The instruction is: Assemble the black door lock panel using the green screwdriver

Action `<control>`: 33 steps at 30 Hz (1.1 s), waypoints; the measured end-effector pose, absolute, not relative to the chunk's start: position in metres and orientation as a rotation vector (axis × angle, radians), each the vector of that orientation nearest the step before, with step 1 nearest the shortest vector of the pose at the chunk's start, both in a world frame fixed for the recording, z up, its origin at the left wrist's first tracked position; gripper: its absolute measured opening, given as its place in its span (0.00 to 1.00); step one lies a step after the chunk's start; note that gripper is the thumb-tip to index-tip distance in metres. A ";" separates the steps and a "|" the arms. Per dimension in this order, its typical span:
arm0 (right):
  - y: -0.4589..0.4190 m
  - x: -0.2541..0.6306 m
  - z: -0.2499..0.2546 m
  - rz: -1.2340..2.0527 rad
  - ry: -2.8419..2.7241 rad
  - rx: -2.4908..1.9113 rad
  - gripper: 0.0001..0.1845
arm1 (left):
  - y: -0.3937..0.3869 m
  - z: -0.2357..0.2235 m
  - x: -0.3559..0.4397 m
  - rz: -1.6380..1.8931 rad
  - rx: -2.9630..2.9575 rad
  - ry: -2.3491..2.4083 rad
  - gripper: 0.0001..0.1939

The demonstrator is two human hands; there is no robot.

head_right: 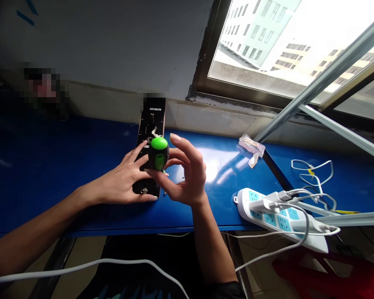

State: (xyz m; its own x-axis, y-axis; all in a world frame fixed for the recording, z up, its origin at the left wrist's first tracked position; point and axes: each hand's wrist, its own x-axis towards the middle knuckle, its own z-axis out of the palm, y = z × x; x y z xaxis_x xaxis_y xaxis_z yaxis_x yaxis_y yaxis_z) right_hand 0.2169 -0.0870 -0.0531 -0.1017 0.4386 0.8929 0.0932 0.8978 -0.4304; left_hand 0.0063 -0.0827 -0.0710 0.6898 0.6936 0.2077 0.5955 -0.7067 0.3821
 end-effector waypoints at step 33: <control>-0.084 0.236 -0.039 0.386 -1.759 -0.219 0.22 | -0.091 -0.065 0.010 0.392 2.646 1.039 0.26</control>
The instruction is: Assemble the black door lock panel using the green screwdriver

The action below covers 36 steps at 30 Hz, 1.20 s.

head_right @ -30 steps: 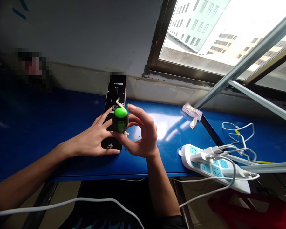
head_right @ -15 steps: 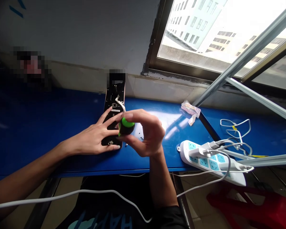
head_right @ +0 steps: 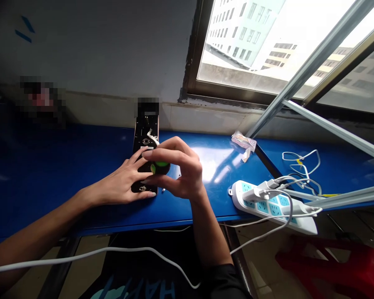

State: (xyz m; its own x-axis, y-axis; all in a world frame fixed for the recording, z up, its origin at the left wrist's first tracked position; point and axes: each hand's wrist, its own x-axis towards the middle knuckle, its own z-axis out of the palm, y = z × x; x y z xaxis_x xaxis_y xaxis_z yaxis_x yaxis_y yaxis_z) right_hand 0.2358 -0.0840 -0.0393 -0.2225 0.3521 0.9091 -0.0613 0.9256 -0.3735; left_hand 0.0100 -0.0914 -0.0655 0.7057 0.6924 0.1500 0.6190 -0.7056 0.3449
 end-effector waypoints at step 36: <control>-0.087 0.227 -0.032 0.520 -1.805 -0.221 0.22 | -0.106 -0.088 0.003 0.821 1.891 1.192 0.54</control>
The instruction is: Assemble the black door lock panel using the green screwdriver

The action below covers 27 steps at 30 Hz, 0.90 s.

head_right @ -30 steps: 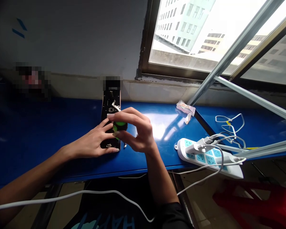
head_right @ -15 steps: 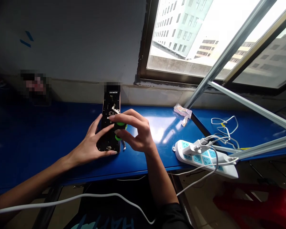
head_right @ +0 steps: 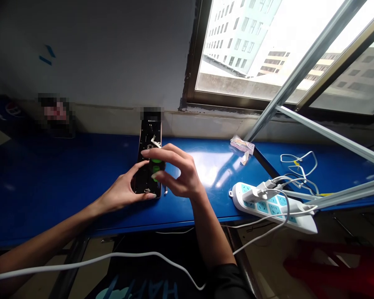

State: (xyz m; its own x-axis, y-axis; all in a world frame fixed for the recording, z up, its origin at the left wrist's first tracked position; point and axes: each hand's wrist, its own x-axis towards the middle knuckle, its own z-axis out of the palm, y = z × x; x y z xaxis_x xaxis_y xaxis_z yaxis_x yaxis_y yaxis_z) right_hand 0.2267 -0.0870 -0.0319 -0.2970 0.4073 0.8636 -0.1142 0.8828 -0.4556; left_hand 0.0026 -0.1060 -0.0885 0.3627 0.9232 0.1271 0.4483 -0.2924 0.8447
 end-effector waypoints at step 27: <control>-0.088 0.237 -0.021 0.533 -1.761 -0.201 0.22 | -0.107 -0.088 0.000 0.596 2.695 1.072 0.25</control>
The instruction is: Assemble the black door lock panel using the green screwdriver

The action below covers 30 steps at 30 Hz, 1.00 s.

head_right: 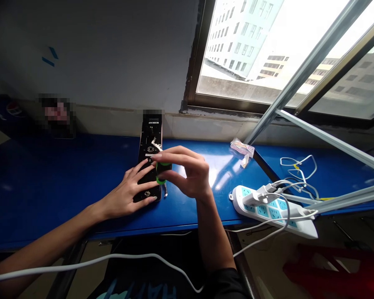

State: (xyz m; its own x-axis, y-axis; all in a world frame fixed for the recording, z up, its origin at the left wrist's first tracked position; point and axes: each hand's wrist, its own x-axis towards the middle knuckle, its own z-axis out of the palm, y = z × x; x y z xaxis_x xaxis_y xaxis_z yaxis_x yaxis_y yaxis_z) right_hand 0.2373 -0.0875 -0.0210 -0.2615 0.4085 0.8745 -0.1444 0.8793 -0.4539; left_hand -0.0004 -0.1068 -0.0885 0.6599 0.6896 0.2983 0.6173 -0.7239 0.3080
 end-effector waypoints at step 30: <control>-0.084 0.233 -0.019 0.691 -1.817 -0.248 0.22 | -0.103 -0.100 0.000 0.715 2.668 1.035 0.24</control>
